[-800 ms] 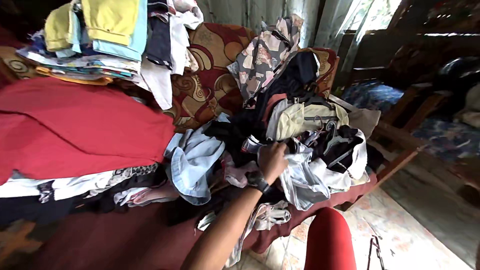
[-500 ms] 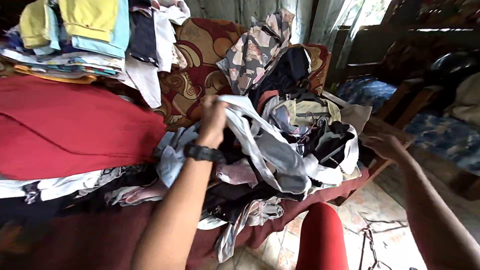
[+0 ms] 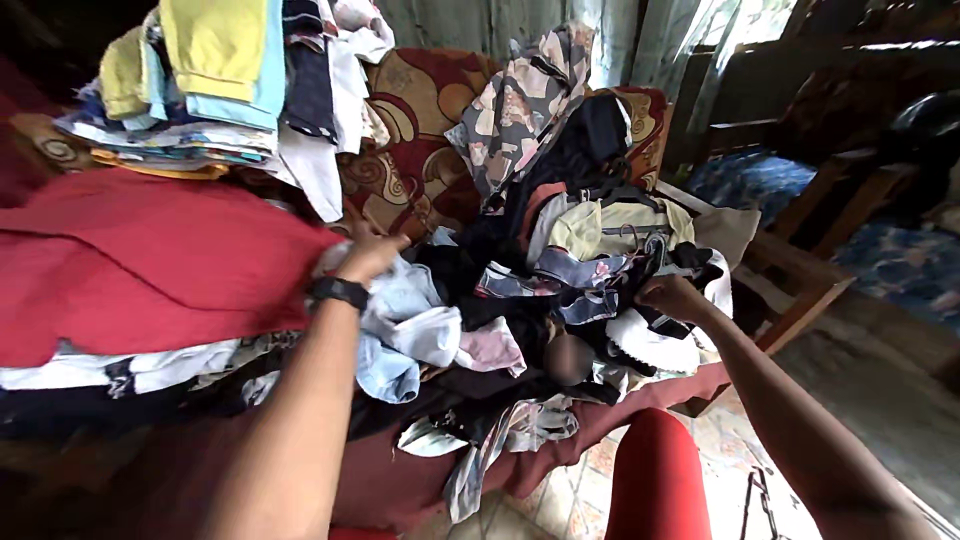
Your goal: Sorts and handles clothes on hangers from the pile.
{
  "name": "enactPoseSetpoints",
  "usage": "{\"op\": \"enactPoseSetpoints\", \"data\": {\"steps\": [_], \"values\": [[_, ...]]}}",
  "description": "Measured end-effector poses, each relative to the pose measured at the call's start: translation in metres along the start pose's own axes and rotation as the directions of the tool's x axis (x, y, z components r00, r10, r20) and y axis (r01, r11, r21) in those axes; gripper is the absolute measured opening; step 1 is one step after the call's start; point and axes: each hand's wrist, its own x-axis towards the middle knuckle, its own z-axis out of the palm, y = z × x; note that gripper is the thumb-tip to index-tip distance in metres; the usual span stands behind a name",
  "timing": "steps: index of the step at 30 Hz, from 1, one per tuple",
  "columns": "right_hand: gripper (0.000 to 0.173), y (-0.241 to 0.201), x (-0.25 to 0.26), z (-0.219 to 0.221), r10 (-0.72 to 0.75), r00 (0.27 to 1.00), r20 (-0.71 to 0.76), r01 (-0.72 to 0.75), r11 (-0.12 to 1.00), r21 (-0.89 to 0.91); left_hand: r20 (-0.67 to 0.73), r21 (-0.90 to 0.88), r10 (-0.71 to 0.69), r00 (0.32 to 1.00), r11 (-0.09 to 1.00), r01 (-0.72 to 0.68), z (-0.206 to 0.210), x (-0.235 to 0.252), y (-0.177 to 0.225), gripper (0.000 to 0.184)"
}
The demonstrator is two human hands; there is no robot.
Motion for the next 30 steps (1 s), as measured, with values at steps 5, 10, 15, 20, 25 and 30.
{"op": "enactPoseSetpoints", "data": {"steps": [5,10,15,20,25,30], "values": [[0.025,-0.012,0.010,-0.007,0.011,0.986,-0.167,-0.015,1.000,-0.022,0.197,0.242,0.411,0.890,0.859,-0.450,0.092,-0.030,0.029,0.072],[0.052,-0.035,0.016,-0.033,0.250,0.887,-0.388,-0.234,0.968,0.088,0.435,0.227,0.584,0.686,0.666,-0.711,0.178,-0.074,0.079,0.086],[0.068,0.008,0.050,-0.033,-0.055,0.995,-0.087,0.063,0.994,0.084,0.626,0.330,0.442,0.642,0.596,-0.732,0.227,-0.082,0.085,0.102],[0.082,0.036,0.064,-0.020,0.027,0.989,0.149,-0.005,0.989,-0.145,0.646,0.370,0.305,0.700,0.678,-0.636,0.218,-0.078,0.084,0.046],[0.084,0.044,0.060,-0.009,0.062,0.984,0.165,-0.014,0.961,-0.277,0.432,0.174,0.346,0.833,0.874,-0.453,0.202,-0.050,0.070,0.033],[0.073,0.038,0.044,-0.019,0.070,0.990,0.121,-0.028,0.948,-0.317,0.303,0.015,0.375,0.876,0.918,-0.397,0.187,-0.038,0.060,0.034]]}}
